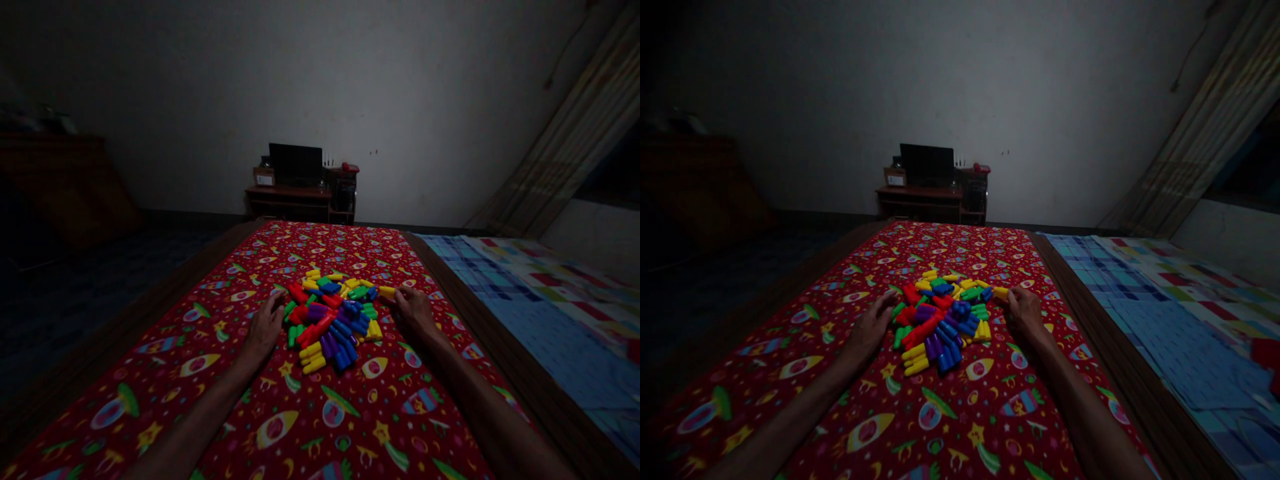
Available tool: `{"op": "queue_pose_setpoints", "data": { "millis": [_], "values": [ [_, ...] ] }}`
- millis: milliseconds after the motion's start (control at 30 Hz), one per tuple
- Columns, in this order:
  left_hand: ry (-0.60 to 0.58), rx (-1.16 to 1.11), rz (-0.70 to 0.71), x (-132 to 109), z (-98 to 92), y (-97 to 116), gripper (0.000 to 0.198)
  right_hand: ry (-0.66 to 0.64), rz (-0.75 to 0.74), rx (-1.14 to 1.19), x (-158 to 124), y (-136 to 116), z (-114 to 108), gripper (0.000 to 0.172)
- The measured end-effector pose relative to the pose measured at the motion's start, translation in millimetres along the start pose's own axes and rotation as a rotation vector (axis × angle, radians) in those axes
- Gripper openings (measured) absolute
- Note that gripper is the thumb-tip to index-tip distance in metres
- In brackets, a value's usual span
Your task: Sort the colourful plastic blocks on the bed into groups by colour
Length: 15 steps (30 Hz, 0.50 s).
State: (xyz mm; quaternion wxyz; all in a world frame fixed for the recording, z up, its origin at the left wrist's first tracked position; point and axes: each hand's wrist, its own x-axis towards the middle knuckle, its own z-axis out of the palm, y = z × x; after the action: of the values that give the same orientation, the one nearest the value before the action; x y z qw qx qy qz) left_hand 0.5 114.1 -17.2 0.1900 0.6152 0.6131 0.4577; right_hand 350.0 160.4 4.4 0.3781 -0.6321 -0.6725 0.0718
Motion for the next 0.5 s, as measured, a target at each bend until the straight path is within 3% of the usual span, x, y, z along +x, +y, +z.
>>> {"op": "queue_pose_setpoints", "data": {
  "millis": [133,267,400,500],
  "values": [
    [0.001,0.047,-0.001,1,-0.6,0,0.046,0.150,0.230,0.139,28,42,-14,0.045],
    [-0.015,0.092,0.005,1,-3.9,0,0.048,0.303,0.405,0.062,44,76,-23,0.049],
    [-0.012,0.139,0.040,1,-5.0,-1,0.046,0.329,0.423,-0.027,46,85,-26,0.048],
    [-0.010,0.159,0.035,1,-4.2,-2,0.047,0.374,0.306,-0.072,45,73,-23,0.048]
  ]
}}
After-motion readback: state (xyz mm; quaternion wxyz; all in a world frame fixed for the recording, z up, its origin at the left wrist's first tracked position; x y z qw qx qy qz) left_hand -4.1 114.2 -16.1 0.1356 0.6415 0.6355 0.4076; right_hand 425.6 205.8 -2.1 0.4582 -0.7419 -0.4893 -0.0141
